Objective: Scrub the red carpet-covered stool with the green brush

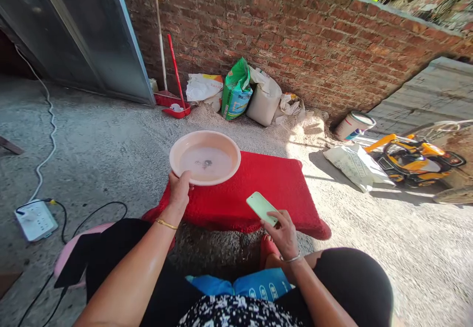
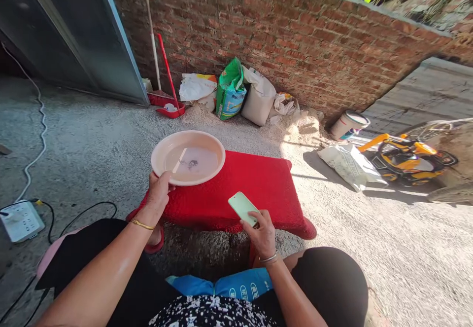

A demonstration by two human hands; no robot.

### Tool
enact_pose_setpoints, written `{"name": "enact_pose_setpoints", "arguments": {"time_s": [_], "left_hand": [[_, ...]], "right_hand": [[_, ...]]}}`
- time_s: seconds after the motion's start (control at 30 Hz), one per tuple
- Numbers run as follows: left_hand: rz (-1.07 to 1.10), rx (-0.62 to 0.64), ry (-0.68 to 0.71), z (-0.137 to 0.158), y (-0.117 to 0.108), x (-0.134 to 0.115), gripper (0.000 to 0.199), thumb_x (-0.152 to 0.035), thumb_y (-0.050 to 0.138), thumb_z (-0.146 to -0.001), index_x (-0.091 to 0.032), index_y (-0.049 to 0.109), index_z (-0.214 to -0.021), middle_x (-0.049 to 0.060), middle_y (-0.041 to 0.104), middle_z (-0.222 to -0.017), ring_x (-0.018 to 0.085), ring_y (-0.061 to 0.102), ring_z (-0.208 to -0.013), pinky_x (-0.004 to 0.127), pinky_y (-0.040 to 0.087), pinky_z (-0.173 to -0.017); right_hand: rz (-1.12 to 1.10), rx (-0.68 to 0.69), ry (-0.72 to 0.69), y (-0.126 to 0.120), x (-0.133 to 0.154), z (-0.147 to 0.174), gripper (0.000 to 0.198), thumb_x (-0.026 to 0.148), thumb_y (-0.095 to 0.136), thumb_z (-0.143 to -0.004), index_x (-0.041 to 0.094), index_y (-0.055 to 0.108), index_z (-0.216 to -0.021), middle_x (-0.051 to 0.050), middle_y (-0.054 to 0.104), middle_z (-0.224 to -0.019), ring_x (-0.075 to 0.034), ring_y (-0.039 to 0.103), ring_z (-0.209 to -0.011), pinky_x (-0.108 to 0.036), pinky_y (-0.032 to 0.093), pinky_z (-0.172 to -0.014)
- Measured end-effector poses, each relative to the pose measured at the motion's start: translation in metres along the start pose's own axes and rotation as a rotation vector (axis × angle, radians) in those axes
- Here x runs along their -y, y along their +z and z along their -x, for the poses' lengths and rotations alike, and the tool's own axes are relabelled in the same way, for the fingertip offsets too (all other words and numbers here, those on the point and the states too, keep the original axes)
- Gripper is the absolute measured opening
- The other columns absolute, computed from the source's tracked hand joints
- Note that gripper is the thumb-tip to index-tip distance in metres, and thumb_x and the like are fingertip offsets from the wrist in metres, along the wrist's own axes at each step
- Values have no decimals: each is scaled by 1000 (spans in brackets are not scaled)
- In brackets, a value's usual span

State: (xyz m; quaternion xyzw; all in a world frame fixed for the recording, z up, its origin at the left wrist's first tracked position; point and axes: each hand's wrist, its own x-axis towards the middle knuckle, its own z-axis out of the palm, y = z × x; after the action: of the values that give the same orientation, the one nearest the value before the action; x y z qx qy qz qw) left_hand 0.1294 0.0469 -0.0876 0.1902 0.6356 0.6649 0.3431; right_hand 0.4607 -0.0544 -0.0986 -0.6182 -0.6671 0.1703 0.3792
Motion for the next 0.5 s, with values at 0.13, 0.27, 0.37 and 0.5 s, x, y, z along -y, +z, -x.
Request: {"name": "enact_pose_setpoints", "arguments": {"time_s": [0.13, 0.27, 0.37, 0.5], "left_hand": [[-10, -3, 5, -2, 0, 2, 35, -25, 63, -70, -20, 47, -101, 1, 61, -85, 9, 51, -47, 19, 39, -35], [-12, -10, 6, -1, 1, 2, 35, -24, 63, -70, -20, 47, -101, 1, 61, -84, 8, 51, -47, 18, 39, -36], [-1, -9, 10, 0, 2, 1, 35, -22, 63, -70, -20, 47, -101, 0, 61, -84, 8, 50, -46, 19, 38, -35], [33, 7, -7, 0, 2, 0, 36, -21, 63, -70, -20, 47, -102, 0, 61, -83, 8, 50, -45, 18, 37, -35]], "right_hand": [[30, 201, -264, 38, 30, 11, 31, 46, 68, -75, 24, 69, -96, -4, 57, -92, -14, 59, -78, -24, 47, -68], [72, 189, -254, 37, 16, 5, 32, 49, 67, -76, 24, 69, -96, -5, 57, -93, -14, 59, -79, -24, 48, -69], [93, 55, -110, 11, -19, -4, 37, 55, 63, -76, 22, 69, -94, -4, 57, -90, -13, 57, -72, -24, 47, -66], [191, -259, 188, -44, -81, -10, 56, 69, 58, -68, 18, 71, -86, -6, 60, -82, -17, 54, -66, -32, 46, -69]]}}
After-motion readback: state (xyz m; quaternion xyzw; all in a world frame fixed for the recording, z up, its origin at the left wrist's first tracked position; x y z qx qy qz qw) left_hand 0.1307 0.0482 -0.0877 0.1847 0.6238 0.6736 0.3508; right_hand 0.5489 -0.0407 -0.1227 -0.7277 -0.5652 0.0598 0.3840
